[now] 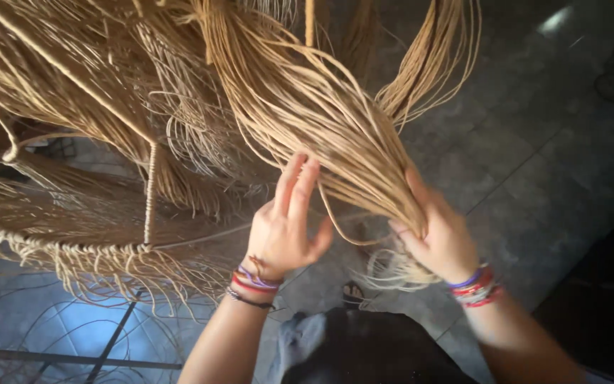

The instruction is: Weaving natural fibers onto a metal frame to create a decorative furniture piece

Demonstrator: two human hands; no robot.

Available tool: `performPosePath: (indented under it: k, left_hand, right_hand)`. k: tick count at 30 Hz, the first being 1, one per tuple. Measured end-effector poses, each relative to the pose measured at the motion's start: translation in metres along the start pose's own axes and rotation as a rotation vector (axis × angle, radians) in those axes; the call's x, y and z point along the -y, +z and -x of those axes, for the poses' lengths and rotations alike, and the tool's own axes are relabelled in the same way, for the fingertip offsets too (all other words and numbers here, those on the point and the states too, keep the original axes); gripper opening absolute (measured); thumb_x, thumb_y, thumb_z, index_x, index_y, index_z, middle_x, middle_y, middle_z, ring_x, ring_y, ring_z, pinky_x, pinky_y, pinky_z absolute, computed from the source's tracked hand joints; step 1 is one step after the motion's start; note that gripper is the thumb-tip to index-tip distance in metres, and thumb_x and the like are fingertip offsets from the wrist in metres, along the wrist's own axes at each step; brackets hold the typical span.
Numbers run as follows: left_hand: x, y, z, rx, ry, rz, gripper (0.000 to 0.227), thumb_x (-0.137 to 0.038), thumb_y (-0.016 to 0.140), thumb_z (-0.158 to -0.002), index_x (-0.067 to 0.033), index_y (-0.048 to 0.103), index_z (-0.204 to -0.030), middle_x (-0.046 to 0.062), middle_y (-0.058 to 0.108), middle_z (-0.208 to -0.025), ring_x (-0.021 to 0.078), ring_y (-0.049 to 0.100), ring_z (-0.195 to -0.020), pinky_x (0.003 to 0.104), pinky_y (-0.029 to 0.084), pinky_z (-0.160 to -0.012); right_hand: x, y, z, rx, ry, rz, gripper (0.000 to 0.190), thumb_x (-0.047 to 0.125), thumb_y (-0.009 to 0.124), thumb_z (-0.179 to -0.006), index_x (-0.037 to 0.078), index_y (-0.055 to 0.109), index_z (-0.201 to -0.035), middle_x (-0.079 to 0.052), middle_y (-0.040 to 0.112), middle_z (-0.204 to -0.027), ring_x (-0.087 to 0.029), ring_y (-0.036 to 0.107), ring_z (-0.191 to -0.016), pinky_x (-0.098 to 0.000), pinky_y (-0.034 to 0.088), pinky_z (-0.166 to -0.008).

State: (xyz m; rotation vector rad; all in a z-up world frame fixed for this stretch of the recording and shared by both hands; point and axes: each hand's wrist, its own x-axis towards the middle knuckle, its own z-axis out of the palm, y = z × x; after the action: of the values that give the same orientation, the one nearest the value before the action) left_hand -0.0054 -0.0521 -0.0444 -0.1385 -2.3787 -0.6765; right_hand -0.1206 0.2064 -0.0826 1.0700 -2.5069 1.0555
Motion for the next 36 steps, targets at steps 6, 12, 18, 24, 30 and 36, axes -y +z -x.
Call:
performPosePath:
  k: [6, 12, 18, 24, 30, 36]
  left_hand:
    - [0.011, 0.022, 0.004, -0.409, 0.219, -0.034, 0.057, -0.046, 0.060, -0.088, -0.0012, 0.057, -0.124, 0.031, 0.058, -0.131, 0.0342, 0.077, -0.077, 0.040, 0.065, -0.065]
    - [0.024, 0.040, 0.021, -0.440, 0.324, -0.077, 0.046, -0.046, 0.069, -0.083, -0.0114, 0.062, -0.113, 0.019, 0.064, -0.113, 0.0328, 0.075, -0.088, 0.043, 0.065, -0.068]
    - [-0.002, 0.028, 0.085, -0.239, 0.011, 0.140, 0.020, -0.019, 0.052, -0.082, -0.0086, 0.067, -0.088, 0.013, 0.066, -0.084, 0.0364, 0.063, -0.074, 0.049, 0.043, -0.061]
    - [0.054, 0.049, 0.066, -0.552, -0.291, -0.127, 0.086, -0.005, 0.083, -0.061, 0.0120, 0.048, -0.138, 0.036, 0.050, -0.136, 0.0538, 0.049, -0.132, 0.058, 0.034, -0.115]
    - [0.084, 0.079, -0.001, -0.321, -0.266, -0.109, 0.104, -0.071, 0.044, -0.097, 0.0052, 0.015, -0.162, 0.021, 0.069, -0.129, 0.0396, 0.070, -0.103, 0.054, 0.051, -0.091]
    - [0.075, 0.081, -0.003, -0.367, -0.318, -0.162, 0.075, -0.032, 0.081, -0.066, -0.0227, 0.065, -0.138, 0.003, 0.073, -0.079, 0.0273, 0.069, -0.074, 0.042, 0.051, -0.074]
  right_hand:
    - [0.081, -0.045, -0.103, 0.273, -0.228, 0.244, 0.069, 0.043, 0.073, -0.088, 0.037, 0.049, -0.152, -0.009, 0.071, -0.105, -0.042, 0.074, -0.079, -0.0532, 0.064, -0.064]
    - [0.117, 0.035, -0.193, 0.858, -0.244, 0.304, 0.065, 0.045, 0.067, -0.090, 0.053, 0.041, -0.149, -0.011, 0.072, -0.112, -0.039, 0.074, -0.099, -0.0493, 0.062, -0.086]
    - [0.133, 0.082, -0.226, 1.320, -0.243, 0.500, 0.080, 0.034, 0.063, -0.083, 0.045, 0.035, -0.158, -0.010, 0.063, -0.139, -0.034, 0.067, -0.117, -0.0443, 0.051, -0.102]
    - [0.100, 0.129, -0.219, 1.416, -0.261, 0.517, 0.069, 0.051, 0.080, -0.073, 0.041, 0.062, -0.139, 0.002, 0.074, -0.126, -0.023, 0.068, -0.123, -0.0395, 0.053, -0.106]
    - [0.080, 0.145, -0.217, 1.412, -0.481, 0.434, 0.062, 0.064, 0.069, -0.078, 0.015, 0.077, -0.115, -0.012, 0.077, -0.111, -0.030, 0.071, -0.112, -0.0469, 0.055, -0.102]
    - [0.075, 0.004, -0.201, 0.571, -0.475, -0.370, 0.022, 0.011, 0.063, -0.100, -0.001, 0.072, -0.117, -0.024, 0.070, -0.113, -0.042, 0.066, -0.112, -0.0527, 0.053, -0.096]
